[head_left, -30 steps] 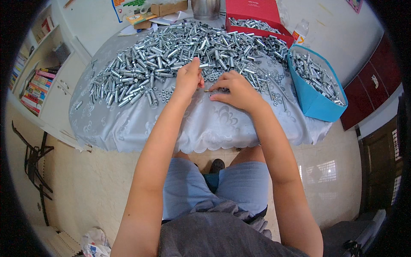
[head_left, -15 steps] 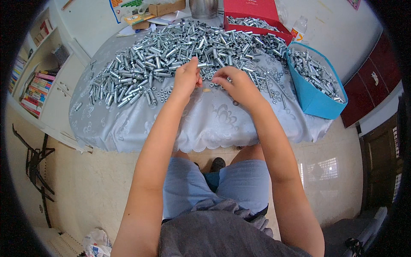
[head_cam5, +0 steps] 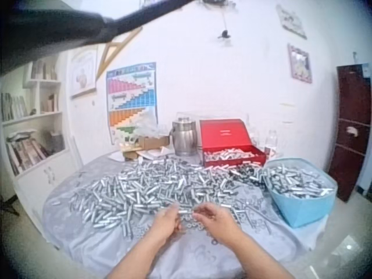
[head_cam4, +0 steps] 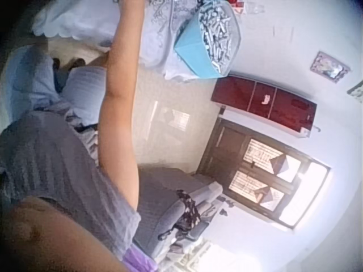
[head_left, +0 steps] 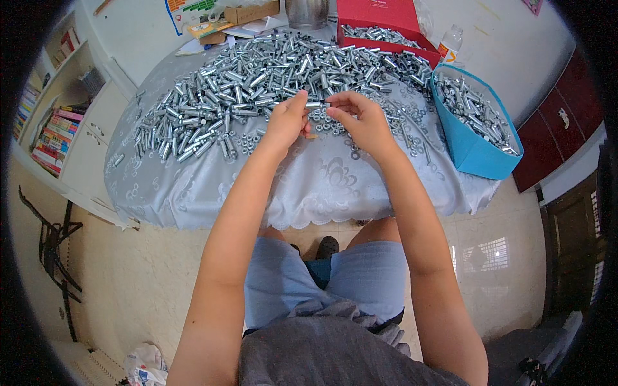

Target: The person repeatedly picks up bolts and washers from a large pile on a table, threads the washers onto the bolts, and places the assembled fasteners into a blue bin. The task continues throughout the clip with consistent hand movements and no tool use.

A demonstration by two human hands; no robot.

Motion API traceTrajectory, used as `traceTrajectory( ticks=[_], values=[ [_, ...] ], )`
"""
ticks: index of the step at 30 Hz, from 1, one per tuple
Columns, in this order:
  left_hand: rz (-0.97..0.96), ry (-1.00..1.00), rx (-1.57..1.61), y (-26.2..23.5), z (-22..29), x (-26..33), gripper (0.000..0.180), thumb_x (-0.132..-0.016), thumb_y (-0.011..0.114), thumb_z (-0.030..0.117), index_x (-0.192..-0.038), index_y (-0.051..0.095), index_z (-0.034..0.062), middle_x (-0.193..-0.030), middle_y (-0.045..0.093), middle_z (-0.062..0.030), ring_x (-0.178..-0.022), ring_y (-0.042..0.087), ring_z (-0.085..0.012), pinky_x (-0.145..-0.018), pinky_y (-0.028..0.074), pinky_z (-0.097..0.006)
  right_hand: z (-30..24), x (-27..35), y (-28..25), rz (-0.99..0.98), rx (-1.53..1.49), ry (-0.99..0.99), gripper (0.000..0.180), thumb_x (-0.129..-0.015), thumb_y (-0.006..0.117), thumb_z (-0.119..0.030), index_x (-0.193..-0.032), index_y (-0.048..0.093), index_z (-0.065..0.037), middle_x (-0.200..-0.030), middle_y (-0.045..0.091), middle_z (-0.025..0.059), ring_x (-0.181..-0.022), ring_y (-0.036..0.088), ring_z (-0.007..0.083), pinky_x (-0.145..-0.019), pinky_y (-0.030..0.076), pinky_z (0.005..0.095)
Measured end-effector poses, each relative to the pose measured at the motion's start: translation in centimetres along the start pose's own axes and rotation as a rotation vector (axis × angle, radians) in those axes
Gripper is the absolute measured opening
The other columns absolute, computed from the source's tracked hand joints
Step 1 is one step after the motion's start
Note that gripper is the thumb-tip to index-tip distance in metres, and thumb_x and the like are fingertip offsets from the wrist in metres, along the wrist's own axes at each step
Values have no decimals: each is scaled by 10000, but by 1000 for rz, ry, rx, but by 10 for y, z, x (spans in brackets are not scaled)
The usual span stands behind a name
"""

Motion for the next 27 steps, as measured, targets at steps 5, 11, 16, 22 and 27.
traceTrajectory(
  ticks=[5, 11, 16, 22, 27],
  values=[
    [-14, -11, 1, 2, 1, 3, 401, -862, 449, 434, -637, 417, 104, -523, 372, 15, -496, 455, -115, -469, 374, -252, 5, 1, 0, -2, 9, 44, 152, -799, 605, -134, -855, 600, 7, -719, 608, 74, -646, 552, 111, -598, 439, 243],
    [-41, 28, -19, 4, -4, -1, 419, -858, 457, 453, -638, 421, 98, -526, 369, 13, -488, 446, -119, -464, 382, -263, 14, -1, 1, -31, 159, 145, 228, -832, 566, -210, -824, 591, 16, -594, 557, 62, -537, 494, 111, -522, 405, 246],
    [-51, 65, -30, 4, -1, 0, 423, -860, 456, 453, -644, 434, 90, -533, 376, 9, -485, 442, -114, -463, 386, -264, -2, 3, 2, 20, 79, 137, 238, -803, 606, -218, -883, 575, 4, -622, 556, 52, -543, 491, 110, -529, 409, 246],
    [-44, 69, 15, 4, 0, -1, 425, -862, 456, 450, -646, 447, 84, -536, 385, 8, -478, 438, -115, -461, 383, -261, 13, 0, 0, -27, 31, 10, 295, -741, 674, -192, -941, 555, -10, -660, 559, 53, -575, 496, 98, -537, 412, 242],
    [-32, 57, -11, 3, -1, 0, 425, -858, 461, 453, -642, 444, 87, -534, 385, 9, -484, 445, -116, -465, 383, -254, -5, 3, 1, -79, 145, 79, 260, -741, 673, -156, -926, 564, -9, -685, 563, 44, -599, 496, 81, -551, 413, 226]
  ],
)
Point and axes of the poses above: each hand's wrist, its own x-axis away from the middle knuckle, its own y-axis out of the palm, z = x × y, the point moved 3 cm from there along -x, towards the middle knuckle
